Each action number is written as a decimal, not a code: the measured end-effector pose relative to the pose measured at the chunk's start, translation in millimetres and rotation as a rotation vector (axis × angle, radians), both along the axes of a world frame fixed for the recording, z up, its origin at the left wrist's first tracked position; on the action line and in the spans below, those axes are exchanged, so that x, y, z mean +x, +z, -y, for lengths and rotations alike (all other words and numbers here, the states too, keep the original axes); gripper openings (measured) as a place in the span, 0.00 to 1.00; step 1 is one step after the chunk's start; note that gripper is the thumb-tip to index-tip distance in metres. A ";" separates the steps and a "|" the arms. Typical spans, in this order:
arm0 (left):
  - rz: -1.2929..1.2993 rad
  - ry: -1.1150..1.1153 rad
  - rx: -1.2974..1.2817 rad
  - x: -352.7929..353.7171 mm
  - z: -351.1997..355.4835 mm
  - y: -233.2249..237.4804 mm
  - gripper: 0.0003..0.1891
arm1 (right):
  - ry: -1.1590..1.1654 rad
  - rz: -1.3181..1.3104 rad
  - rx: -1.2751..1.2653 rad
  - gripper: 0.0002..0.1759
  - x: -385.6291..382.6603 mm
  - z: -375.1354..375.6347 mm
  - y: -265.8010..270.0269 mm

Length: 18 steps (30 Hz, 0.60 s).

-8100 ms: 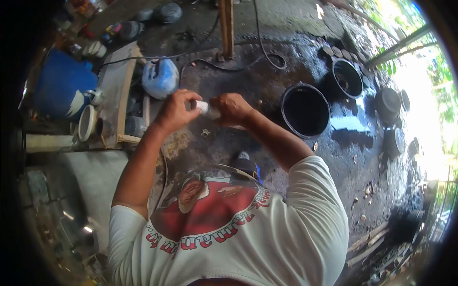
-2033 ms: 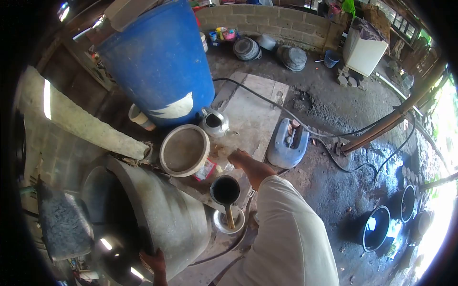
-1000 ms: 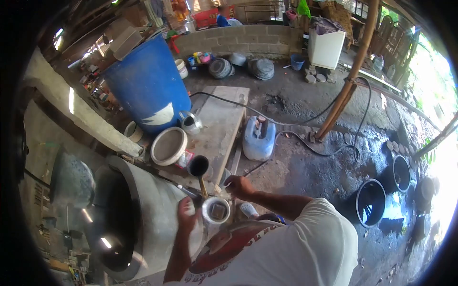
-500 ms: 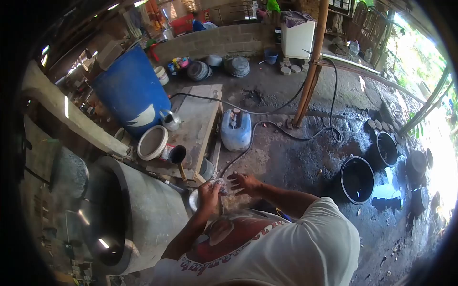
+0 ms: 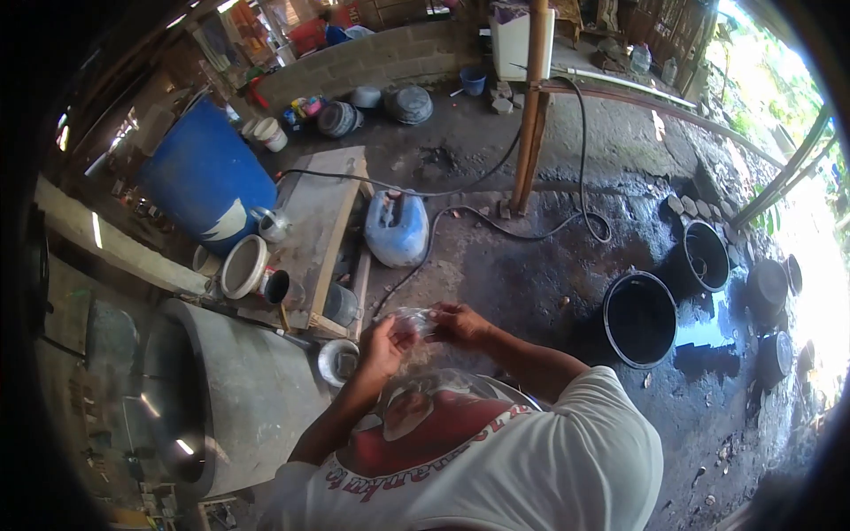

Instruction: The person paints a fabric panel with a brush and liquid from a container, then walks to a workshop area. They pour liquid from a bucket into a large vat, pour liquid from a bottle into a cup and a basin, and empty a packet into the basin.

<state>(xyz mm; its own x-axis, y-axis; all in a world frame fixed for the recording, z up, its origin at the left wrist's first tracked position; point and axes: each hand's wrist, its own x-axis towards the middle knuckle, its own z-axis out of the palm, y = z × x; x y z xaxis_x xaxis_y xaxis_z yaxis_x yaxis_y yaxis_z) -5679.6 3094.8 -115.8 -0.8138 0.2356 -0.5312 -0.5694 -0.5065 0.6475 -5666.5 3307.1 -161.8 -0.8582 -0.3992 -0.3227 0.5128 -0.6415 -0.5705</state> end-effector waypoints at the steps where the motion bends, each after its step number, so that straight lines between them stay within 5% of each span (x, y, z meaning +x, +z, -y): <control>1: 0.034 -0.046 0.008 2.6 -24.4 -6.4 0.15 | -0.047 0.028 0.064 0.14 5.4 -24.3 -8.1; 8: 0.043 -0.322 -0.128 12.7 -158.7 9.5 0.12 | -0.233 0.082 0.023 0.13 65.9 -166.1 12.5; 18: 0.033 -0.477 -0.257 30.6 -231.0 11.7 0.12 | -0.444 0.051 0.080 0.12 118.4 -231.5 -11.7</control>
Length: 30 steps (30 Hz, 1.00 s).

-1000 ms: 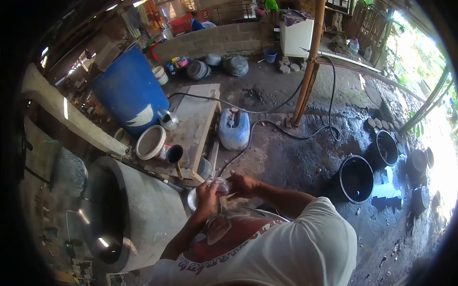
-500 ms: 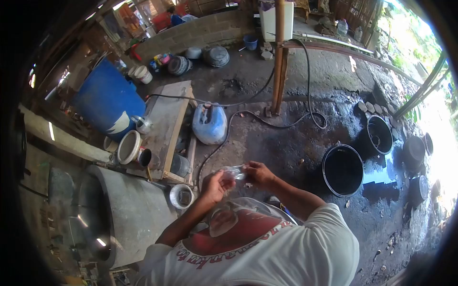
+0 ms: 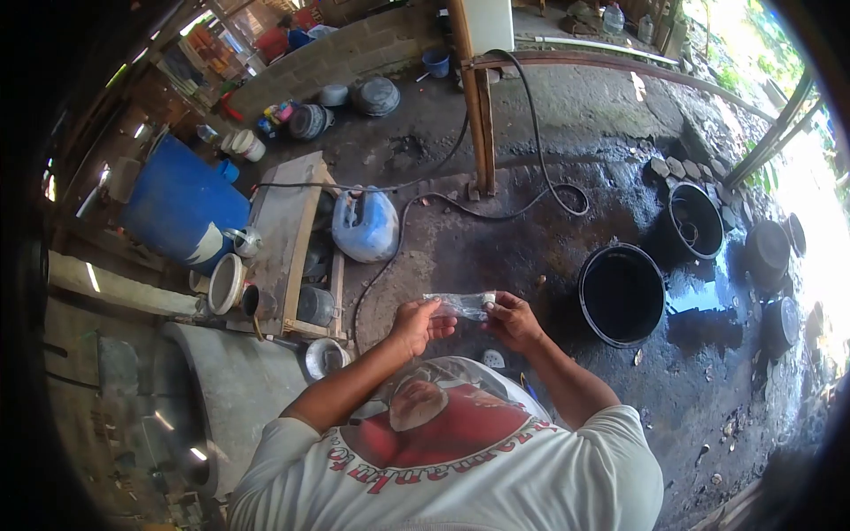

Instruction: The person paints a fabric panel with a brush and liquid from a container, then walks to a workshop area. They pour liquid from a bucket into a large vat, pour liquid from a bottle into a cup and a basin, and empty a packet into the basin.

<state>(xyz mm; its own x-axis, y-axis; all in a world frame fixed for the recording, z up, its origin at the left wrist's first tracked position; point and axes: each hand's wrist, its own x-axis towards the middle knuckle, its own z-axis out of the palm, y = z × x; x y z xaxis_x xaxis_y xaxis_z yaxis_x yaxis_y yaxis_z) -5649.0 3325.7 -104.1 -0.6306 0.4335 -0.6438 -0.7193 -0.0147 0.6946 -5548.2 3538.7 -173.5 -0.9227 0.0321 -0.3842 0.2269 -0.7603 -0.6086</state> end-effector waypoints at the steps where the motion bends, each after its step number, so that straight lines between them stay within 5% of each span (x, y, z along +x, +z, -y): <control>1: -0.002 -0.027 -0.011 -1.8 -2.9 0.0 0.13 | -0.020 -0.005 -0.022 0.12 3.7 -1.6 -2.2; 14: -0.064 -0.036 -0.043 -12.1 -3.2 -18.5 0.09 | -0.450 0.321 0.288 0.06 79.8 -121.0 -47.5; 18: 0.056 0.054 0.077 -34.9 52.7 -66.5 0.10 | -0.796 0.386 0.313 0.11 139.6 -185.0 -92.7; 22: 0.149 0.204 -0.192 -37.9 129.6 -96.3 0.13 | -1.119 0.529 0.352 0.17 194.3 -235.6 -112.9; 26: 0.210 0.251 -0.315 -36.7 192.7 -115.8 0.13 | -1.198 0.717 0.645 0.13 222.0 -280.6 -113.2; 28: 0.201 0.265 -0.399 -34.0 206.0 -115.2 0.13 | -1.106 0.978 1.009 0.11 219.0 -288.7 -80.4; 30: 0.189 0.276 -0.479 -32.2 216.0 -110.0 0.13 | -1.076 1.015 1.094 0.11 228.8 -327.1 -109.0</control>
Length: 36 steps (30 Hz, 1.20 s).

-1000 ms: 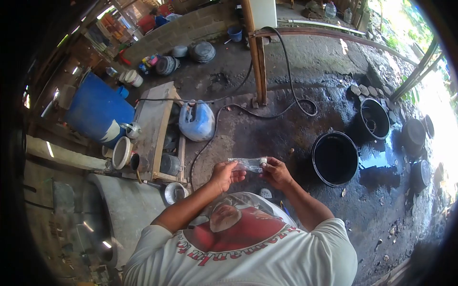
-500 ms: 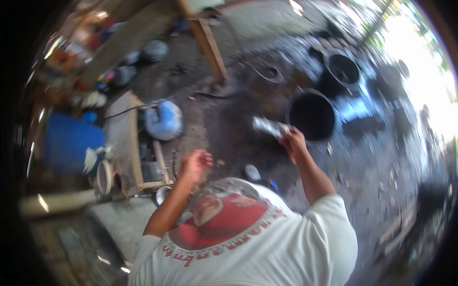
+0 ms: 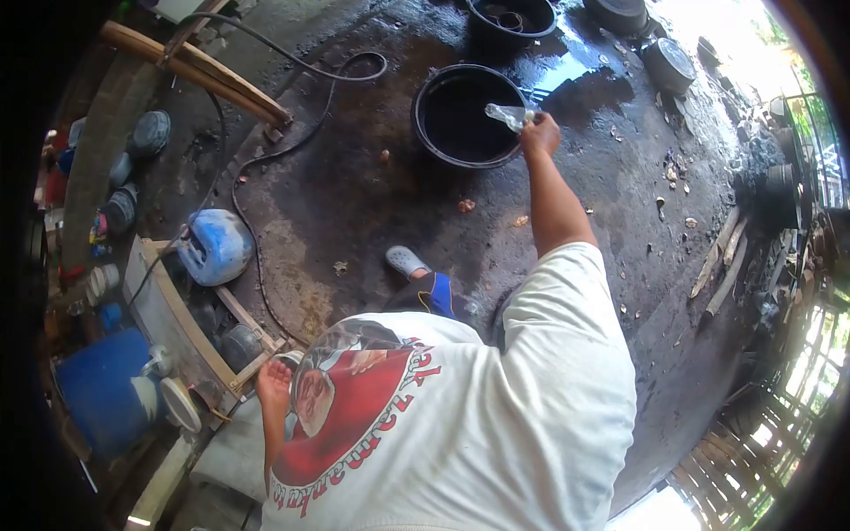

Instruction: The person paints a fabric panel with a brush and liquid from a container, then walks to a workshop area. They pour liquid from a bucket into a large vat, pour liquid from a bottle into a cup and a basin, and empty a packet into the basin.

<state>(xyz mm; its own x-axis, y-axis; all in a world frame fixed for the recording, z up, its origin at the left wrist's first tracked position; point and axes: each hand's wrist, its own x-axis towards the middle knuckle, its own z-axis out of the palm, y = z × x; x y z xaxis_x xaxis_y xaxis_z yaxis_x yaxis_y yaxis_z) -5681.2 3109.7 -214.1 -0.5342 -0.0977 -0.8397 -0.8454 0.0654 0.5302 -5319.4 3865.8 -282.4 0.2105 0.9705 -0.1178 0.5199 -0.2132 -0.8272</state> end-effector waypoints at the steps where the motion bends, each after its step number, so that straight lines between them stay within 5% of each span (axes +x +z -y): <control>1: -0.018 -0.021 -0.017 1.6 5.8 3.1 0.14 | 0.057 0.248 0.096 0.12 0.1 -11.0 4.7; 2: -0.036 -0.043 -0.033 1.4 16.5 1.8 0.15 | 0.116 0.496 0.193 0.13 0.4 -21.6 8.7; 8: -0.067 -0.101 -0.182 11.4 18.8 21.8 0.18 | 0.233 0.661 0.197 0.13 -17.8 -74.1 24.7; 22: -0.073 -0.146 -0.290 32.4 23.6 41.6 0.19 | 0.265 0.771 0.109 0.15 -44.0 -114.2 57.4; 26: -0.029 -0.425 -0.320 62.1 9.5 48.7 0.20 | 0.200 0.934 0.068 0.16 -36.6 -134.4 30.5; 30: -0.005 -0.903 -0.327 107.5 -10.2 65.8 0.14 | 0.503 1.032 0.197 0.18 -24.7 -136.0 -1.6; 32: 0.004 -0.778 -0.217 141.1 0.1 36.0 0.16 | 0.619 1.177 0.263 0.26 -29.4 -126.4 -17.7; 34: 0.037 -1.041 -0.309 164.8 19.7 6.0 0.17 | 0.469 0.858 -0.097 0.26 -44.2 -113.0 -34.5; 36: 0.019 -1.253 -0.384 179.3 40.7 -23.6 0.17 | 0.552 0.777 0.126 0.23 -51.3 -70.3 -53.5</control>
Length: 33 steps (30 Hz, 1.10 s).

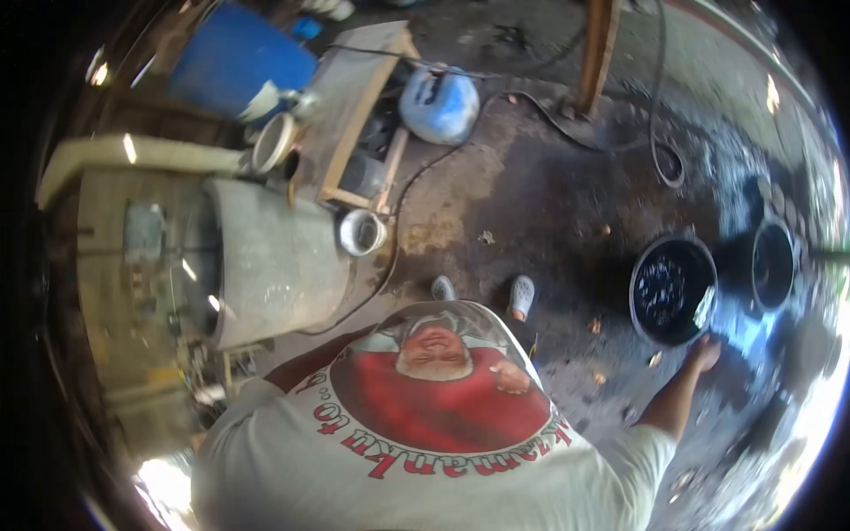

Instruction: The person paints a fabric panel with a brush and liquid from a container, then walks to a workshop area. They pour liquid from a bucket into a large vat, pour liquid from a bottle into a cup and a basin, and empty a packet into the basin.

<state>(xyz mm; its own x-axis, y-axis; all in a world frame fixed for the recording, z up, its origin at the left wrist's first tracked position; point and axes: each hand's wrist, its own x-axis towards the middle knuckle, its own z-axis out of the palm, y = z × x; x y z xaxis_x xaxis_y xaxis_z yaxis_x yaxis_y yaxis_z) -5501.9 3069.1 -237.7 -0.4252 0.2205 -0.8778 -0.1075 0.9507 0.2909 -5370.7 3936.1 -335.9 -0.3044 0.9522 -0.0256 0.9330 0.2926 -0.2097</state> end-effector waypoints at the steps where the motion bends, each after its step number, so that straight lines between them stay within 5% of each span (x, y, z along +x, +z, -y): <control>1: -0.033 -0.077 -0.013 2.6 9.2 -11.7 0.18 | 0.078 0.187 -0.006 0.21 -3.9 6.3 -21.8; 2: -0.087 -0.133 -0.014 -0.7 17.8 -19.2 0.18 | 0.265 0.458 0.023 0.19 -4.5 10.2 -50.9; 3: -0.216 -0.131 0.014 -3.0 26.0 -23.6 0.18 | 0.292 0.444 0.047 0.19 -24.1 26.2 -51.5; 5: -0.665 0.012 0.004 -4.3 3.8 -8.8 0.20 | 0.027 0.009 -0.259 0.15 -44.3 79.8 -55.4; 6: -0.677 0.038 0.010 -10.9 2.8 6.9 0.20 | -0.107 -0.206 -0.412 0.14 -54.4 108.4 -50.5; 8: -0.689 0.375 0.065 -23.6 3.1 27.2 0.17 | -0.014 -0.276 -0.535 0.13 -79.8 138.2 -41.9; 10: -0.836 0.471 0.090 -32.6 13.9 30.2 0.15 | 0.059 -0.361 -0.649 0.13 -105.9 167.6 -22.0; 15: -1.121 0.676 0.097 -66.2 69.9 -15.0 0.11 | 0.386 -0.337 -0.594 0.13 -157.6 181.4 -5.3; 17: -0.931 1.104 0.111 -98.6 105.9 -12.0 0.14 | 0.414 -0.386 -0.650 0.13 -173.3 195.7 12.6; 22: -1.059 0.978 -0.061 -214.6 210.6 -3.7 0.24 | 0.497 -0.238 -0.509 0.09 -193.4 252.7 63.5; 28: -1.196 1.035 -0.121 -316.5 281.5 8.7 0.30 | 0.243 0.000 -0.769 0.12 -169.6 341.5 103.7; 30: -1.168 1.068 -0.134 -341.5 301.3 1.4 0.31 | 0.264 0.217 -0.816 0.16 -175.4 383.5 129.0; 33: -1.145 1.043 -0.070 -375.8 323.6 -24.9 0.31 | 0.363 0.174 -0.872 0.15 -172.3 408.0 146.8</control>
<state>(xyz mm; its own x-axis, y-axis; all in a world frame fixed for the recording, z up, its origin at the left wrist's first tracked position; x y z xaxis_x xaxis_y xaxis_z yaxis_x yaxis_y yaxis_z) -5877.7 2745.4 -262.6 -0.7868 -0.6170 0.0166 -0.4672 0.6129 0.6373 -5543.0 3528.1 -189.1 -0.5017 0.4252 -0.7533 0.8550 0.3759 -0.3573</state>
